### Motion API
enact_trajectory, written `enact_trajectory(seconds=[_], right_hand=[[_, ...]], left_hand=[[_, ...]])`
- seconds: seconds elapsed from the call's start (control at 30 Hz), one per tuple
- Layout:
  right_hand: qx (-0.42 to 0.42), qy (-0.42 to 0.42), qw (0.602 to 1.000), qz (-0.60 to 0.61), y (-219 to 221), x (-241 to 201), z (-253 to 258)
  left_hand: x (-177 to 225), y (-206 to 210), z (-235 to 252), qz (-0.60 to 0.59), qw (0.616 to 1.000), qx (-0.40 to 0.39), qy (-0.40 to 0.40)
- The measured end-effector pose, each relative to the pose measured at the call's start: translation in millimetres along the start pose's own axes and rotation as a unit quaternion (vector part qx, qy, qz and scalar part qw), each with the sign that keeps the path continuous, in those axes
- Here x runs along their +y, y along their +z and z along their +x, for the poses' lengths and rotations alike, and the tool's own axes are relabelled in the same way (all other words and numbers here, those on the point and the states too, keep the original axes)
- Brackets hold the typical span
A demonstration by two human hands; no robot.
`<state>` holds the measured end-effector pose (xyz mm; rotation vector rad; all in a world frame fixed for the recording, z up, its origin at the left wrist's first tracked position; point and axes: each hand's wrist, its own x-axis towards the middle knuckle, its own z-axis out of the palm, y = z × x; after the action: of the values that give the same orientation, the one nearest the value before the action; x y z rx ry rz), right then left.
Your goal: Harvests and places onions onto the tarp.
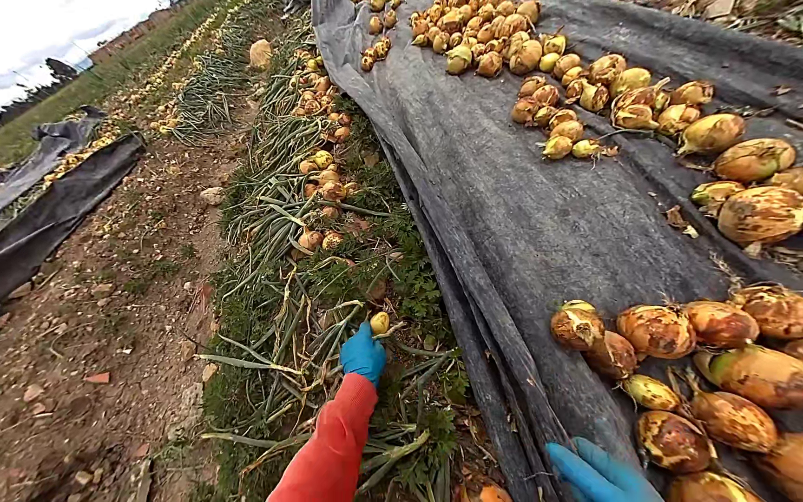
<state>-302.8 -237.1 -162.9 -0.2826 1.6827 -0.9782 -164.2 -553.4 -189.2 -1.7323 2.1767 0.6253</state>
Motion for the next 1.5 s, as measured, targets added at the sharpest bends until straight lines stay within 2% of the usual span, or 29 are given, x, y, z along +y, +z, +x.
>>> enact_trajectory(seconds=[0.07, 0.17, 0.23, 0.3, 0.33, 0.37, 0.4, 0.47, 0.5, 0.53, 0.57, 0.63, 0.67, 0.73, 0.77, 0.87, 0.9, 0.93, 1.0, 1.03, 1.1, 1.17, 1.2, 1.23, 1.3, 1.33, 1.4, 1.5], right_hand=[[-0.031, 0.007, 0.999, 0.021, 9, 4, 6], [-0.131, -0.029, 0.987, 0.091, 19, 1, 3], [-0.188, -0.049, 0.969, 0.15, 22, -3, -6], [-0.207, -0.059, 0.964, 0.154, 22, -5, -15], [-0.208, -0.071, 0.965, 0.143, 21, -5, -19], [-0.197, -0.086, 0.969, 0.125, 21, -4, -22], [-0.173, -0.092, 0.974, 0.109, 22, -3, -23], [-0.12, -0.091, 0.979, 0.139, 22, 0, -26], [-0.097, -0.078, 0.978, 0.169, 19, 1, -29], [-0.069, -0.063, 0.98, 0.176, 15, 1, -30], [-0.045, -0.051, 0.986, 0.153, 10, 1, -25], [-0.059, -0.01, 0.996, 0.059, 5, 8, -18], [-0.079, 0.001, 0.996, 0.028, 6, 12, -20], [-0.091, -0.031, 0.992, 0.081, 10, 13, -26], [-0.102, -0.046, 0.985, 0.128, 11, 14, -28], [-0.126, -0.078, 0.973, 0.175, 7, 18, -31], [-0.13, -0.081, 0.974, 0.165, 4, 18, -31], [-0.134, -0.078, 0.975, 0.159, 1, 18, -31], [-0.114, -0.071, 0.978, 0.162, -3, 14, -33], [-0.073, -0.068, 0.979, 0.177, -6, 8, -35], [0.031, -0.081, 0.976, 0.199, -21, -6, -36], [0.099, -0.104, 0.981, 0.133, -40, -11, -14], [0.102, -0.091, 0.987, 0.086, -44, -8, 4], [0.096, -0.063, 0.993, 0.031, -44, -2, 25], [0.098, -0.016, 0.993, -0.056, -44, 6, 66], [0.101, -0.015, 0.992, -0.077, -43, 8, 75], [0.099, -0.019, 0.992, -0.082, -41, 15, 77], [0.091, -0.025, 0.996, -0.005, -45, 18, 73]], left_hand=[[-4, 1, -54, -0.086, 0.986, -0.031, 0.137], [1, 5, -142, -0.16, 0.923, -0.11, 0.334], [10, -10, -178, -0.129, 0.884, -0.221, 0.39], [11, -13, -193, -0.167, 0.864, -0.292, 0.374], [10, -10, -194, -0.208, 0.867, -0.289, 0.35], [9, -4, -195, -0.235, 0.882, -0.243, 0.329], [9, 1, -194, -0.221, 0.907, -0.154, 0.322], [13, 10, -177, -0.111, 0.931, 0.101, 0.332], [13, 6, -166, -0.092, 0.946, 0.116, 0.288], [14, -1, -160, -0.119, 0.964, 0.064, 0.231], [18, -5, -159, -0.161, 0.959, 0.03, 0.229], [27, -1, -183, -0.209, 0.925, -0.029, 0.317], [33, 6, -203, -0.2, 0.908, -0.03, 0.368], [45, 19, -229, -0.146, 0.882, 0.037, 0.445], [49, 19, -236, -0.115, 0.887, 0.029, 0.447], [58, 5, -246, -0.04, 0.906, -0.185, 0.378], [59, 7, -245, -0.033, 0.906, -0.2, 0.371], [58, 10, -243, -0.019, 0.91, -0.17, 0.379], [55, 20, -223, 0.043, 0.91, 0.015, 0.413], [56, 16, -205, 0.097, 0.917, 0.07, 0.381], [55, -1, -170, 0.185, 0.951, 0.024, 0.246], [45, 7, -159, 0.141, 0.957, 0.027, 0.253], [44, 17, -169, 0.122, 0.957, -0.013, 0.263], [46, 31, -183, 0.125, 0.958, -0.096, 0.242], [48, 69, -196, 0.145, 0.949, -0.227, 0.166], [44, 86, -197, 0.138, 0.951, -0.243, 0.132], [31, 104, -201, 0.107, 0.966, -0.217, 0.095], [13, 107, -204, -0.028, 0.974, -0.205, 0.094]])
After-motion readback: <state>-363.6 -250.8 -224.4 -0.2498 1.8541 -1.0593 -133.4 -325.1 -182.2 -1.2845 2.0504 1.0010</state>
